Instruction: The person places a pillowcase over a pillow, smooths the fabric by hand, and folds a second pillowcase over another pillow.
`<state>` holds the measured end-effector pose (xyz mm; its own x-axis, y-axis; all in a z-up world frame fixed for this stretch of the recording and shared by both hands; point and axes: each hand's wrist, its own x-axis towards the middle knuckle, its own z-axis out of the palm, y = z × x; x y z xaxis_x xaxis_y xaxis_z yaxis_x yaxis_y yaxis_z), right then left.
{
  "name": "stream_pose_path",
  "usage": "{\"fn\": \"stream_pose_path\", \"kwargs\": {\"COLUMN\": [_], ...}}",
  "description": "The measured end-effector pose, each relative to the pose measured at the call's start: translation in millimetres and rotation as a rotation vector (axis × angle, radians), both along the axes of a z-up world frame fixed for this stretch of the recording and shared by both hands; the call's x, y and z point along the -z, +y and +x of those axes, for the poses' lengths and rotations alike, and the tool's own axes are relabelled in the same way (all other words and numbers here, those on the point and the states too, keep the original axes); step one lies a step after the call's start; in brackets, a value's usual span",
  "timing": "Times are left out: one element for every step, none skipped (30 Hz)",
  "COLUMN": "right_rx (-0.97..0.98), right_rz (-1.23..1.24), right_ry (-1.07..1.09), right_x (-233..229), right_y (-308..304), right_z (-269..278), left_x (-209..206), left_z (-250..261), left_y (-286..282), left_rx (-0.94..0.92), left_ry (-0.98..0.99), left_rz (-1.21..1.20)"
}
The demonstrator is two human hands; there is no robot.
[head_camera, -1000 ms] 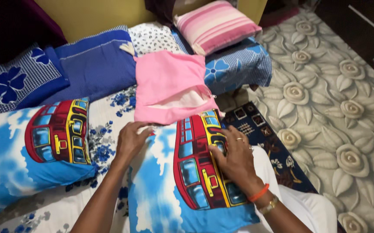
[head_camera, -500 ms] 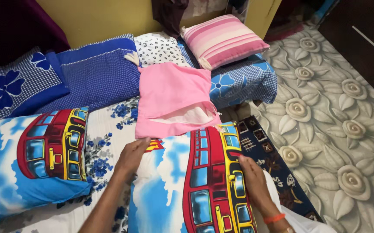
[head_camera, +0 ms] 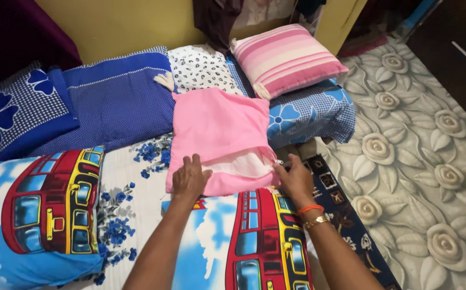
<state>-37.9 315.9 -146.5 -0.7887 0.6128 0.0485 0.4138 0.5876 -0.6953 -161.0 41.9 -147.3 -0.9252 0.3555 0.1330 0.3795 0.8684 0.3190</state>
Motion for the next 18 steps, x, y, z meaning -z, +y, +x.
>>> {"fn": "stream_pose_path", "kwargs": {"right_rx": [0.000, 0.000, 0.003, -0.008, -0.020, -0.019, -0.023, -0.028, -0.030, -0.062, -0.095, -0.099, -0.142, -0.185, -0.183, -0.213, -0.261, -0.279], "right_rz": [-0.007, -0.015, -0.018, 0.016, 0.048, 0.043, 0.019, -0.004, -0.009, -0.006, -0.001, -0.004, -0.027, -0.051, -0.052, -0.088, -0.127, -0.132], "right_ry": [-0.091, -0.182, -0.187, -0.217, -0.249, -0.255, -0.307, -0.358, -0.366, -0.267, -0.160, -0.160, -0.216, -0.272, -0.279, -0.218, -0.148, -0.145], "right_x": [2.7, 5.1, 7.9, 11.4, 15.7, 19.9, 23.1, 25.9, 28.2, 29.6, 29.7, 30.1, 32.1, 35.2, 37.9, 39.4, 39.9, 39.0], "right_y": [-3.2, -5.0, -5.5, -5.5, -6.2, -5.5, -3.9, -2.3, -0.1, 2.0, 2.7, 2.7, 4.6, 5.4, 7.5, 10.2, 7.1, 2.7], "right_z": [-5.1, -10.8, -15.4, -19.7, -21.9, -23.9, -26.2, -26.0, -20.3, -12.3, -10.3, -10.1, -5.2, -1.2, 1.1, 3.2, -1.7, -5.1], "left_x": [6.9, 15.1, 25.5, 37.1, 48.7, 58.5, 65.1, 66.6, 64.3, 61.1, 55.4, 48.8, 47.4, 51.6, 60.2, 72.0, 84.6, 98.9], "left_z": [-4.3, -9.9, -15.0, -20.8, -28.2, -37.8, -45.2, -53.2, -60.7, -61.4, -56.0, -44.6, -31.0, -18.6, -4.0, 9.1, 18.1, 25.0], "left_y": [1.2, 0.1, -2.5, -6.4, -10.8, -15.2, -23.4, -35.2, -45.9, -52.6, -63.8, -82.8, -94.4, -99.6, -106.1, -112.5, -118.3, -120.0], "left_rx": [-0.083, -0.084, -0.123, -0.163, -0.161, -0.166, -0.171, -0.169, -0.184, -0.199, -0.202, -0.171, -0.130, -0.125, -0.166, -0.206, -0.223, -0.274], "left_ry": [-0.062, -0.063, -0.044, -0.025, -0.031, 0.053, 0.136, 0.130, 0.102, 0.075, 0.074, 0.117, 0.153, 0.147, 0.135, 0.124, 0.128, 0.178], "left_rz": [-0.079, -0.082, -0.089, -0.095, -0.101, -0.176, -0.251, -0.258, -0.246, -0.234, -0.237, -0.124, -0.011, -0.015, 0.000, 0.015, 0.007, 0.009]}}
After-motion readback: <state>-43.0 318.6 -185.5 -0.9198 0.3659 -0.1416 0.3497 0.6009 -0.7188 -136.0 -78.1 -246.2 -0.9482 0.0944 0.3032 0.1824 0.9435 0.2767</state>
